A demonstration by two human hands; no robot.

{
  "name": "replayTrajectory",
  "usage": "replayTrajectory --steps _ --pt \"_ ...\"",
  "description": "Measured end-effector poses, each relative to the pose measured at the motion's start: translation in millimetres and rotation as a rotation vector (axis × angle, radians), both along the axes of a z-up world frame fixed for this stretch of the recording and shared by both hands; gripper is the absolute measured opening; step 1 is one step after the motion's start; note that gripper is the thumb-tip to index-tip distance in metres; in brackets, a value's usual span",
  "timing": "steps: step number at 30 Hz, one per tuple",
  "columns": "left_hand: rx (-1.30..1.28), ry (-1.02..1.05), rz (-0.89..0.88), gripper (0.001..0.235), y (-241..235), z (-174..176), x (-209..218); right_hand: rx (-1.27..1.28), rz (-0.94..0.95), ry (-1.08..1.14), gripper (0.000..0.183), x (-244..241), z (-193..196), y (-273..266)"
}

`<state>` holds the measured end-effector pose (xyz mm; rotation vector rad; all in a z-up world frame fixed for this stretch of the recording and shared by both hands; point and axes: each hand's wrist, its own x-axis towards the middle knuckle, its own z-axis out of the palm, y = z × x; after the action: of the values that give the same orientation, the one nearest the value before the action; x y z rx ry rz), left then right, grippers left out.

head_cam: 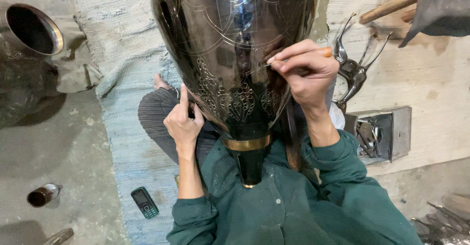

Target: The person sits cross-legged on the floor and uses a hammer and a small chisel to engrave decorative patterns onto a large dark metal vase. The person repeatedly taps the chisel with the hammer to create fine lines and motifs on the vase surface.

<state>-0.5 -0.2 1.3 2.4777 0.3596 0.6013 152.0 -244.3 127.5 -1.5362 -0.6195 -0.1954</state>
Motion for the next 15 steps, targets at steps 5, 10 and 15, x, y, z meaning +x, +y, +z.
replayTrajectory --steps 5,10,15 --pt "0.009 0.015 0.007 0.067 0 1 0 -0.101 0.052 -0.111 0.020 10 6 2" --pt "0.020 0.027 0.008 0.069 -1 3 0 -0.133 0.079 -0.166 0.019 15 9 3" --pt "0.014 0.040 0.017 0.070 -2 4 0 -0.142 0.104 -0.188 0.019 17 9 3"
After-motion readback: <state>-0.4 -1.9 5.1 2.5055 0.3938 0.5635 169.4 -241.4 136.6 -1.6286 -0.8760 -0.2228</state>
